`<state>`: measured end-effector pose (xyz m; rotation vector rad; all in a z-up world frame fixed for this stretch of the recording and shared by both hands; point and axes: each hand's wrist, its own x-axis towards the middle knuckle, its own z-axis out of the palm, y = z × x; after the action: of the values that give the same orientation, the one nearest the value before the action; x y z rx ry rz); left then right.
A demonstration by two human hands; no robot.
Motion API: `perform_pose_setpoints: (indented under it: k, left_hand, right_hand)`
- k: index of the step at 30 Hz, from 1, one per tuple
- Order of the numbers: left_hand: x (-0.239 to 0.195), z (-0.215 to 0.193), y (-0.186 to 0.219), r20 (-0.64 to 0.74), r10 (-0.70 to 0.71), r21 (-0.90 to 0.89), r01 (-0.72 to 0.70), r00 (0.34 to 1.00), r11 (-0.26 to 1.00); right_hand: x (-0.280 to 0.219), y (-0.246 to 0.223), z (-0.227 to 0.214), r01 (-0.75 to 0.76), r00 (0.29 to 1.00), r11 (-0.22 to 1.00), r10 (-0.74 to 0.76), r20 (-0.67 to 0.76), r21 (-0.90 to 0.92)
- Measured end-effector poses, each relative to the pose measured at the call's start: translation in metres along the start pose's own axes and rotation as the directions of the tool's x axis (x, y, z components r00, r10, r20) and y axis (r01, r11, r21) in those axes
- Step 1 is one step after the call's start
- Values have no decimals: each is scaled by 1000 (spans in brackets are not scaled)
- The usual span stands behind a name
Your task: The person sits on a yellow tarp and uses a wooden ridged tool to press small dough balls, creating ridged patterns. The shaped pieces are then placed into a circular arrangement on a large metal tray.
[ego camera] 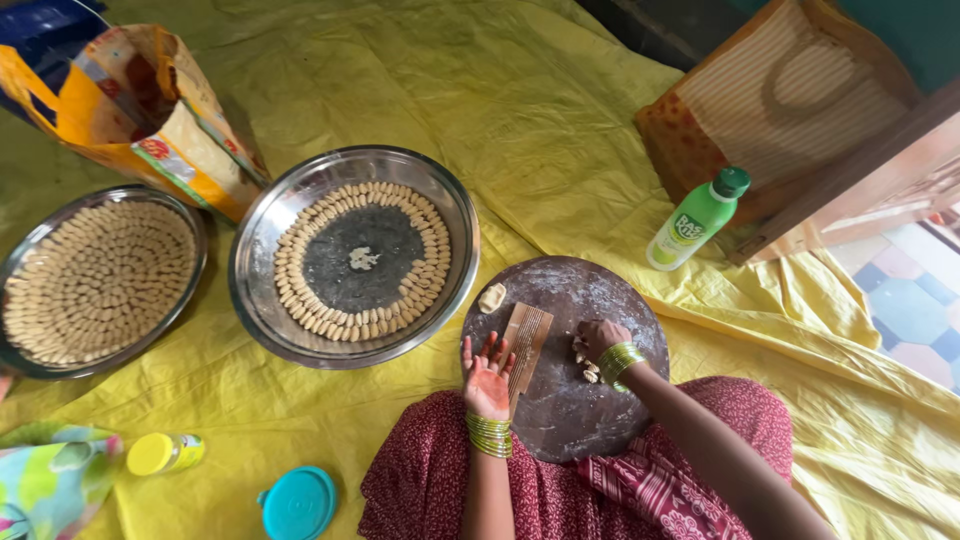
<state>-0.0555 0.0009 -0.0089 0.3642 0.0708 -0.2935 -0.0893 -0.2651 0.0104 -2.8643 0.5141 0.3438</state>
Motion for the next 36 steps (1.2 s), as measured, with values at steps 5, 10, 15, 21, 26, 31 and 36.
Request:
perform_pose_setpoints:
  k: [5, 10, 15, 21, 26, 31, 36]
  left_hand:
    - [-3, 6, 3, 23, -3, -58, 4, 1000, 998]
    - [1, 8, 11, -34, 25, -120, -29, 999, 992]
    - [15, -5, 24, -115, 104, -386, -141, 988, 912]
    - [36, -32, 26, -290, 57, -367, -166, 955, 915]
    - [46, -43, 13, -545, 23, -116, -102, 838, 988]
    - [53, -48, 13, -569, -26, -185, -96, 822, 978]
    - [58, -46, 12, -546, -23, -227, -122, 838, 966]
  right_hand:
    - [2, -25, -6, -198, 980, 980, 197, 38, 24]
    - [14, -16, -10, -219, 975, 963, 222, -2, 156]
    - [40, -33, -39, -62, 986, 950, 105, -126, 306]
    - [60, -140, -88, 220, 934, 824, -25, -356, 522]
    - [80, -250, -89, 299, 940, 910, -230, -251, 287]
    - [112, -313, -71, 303, 950, 931, -277, -146, 204]
    - [138, -333, -48, 352, 928, 926, -326, -178, 134]
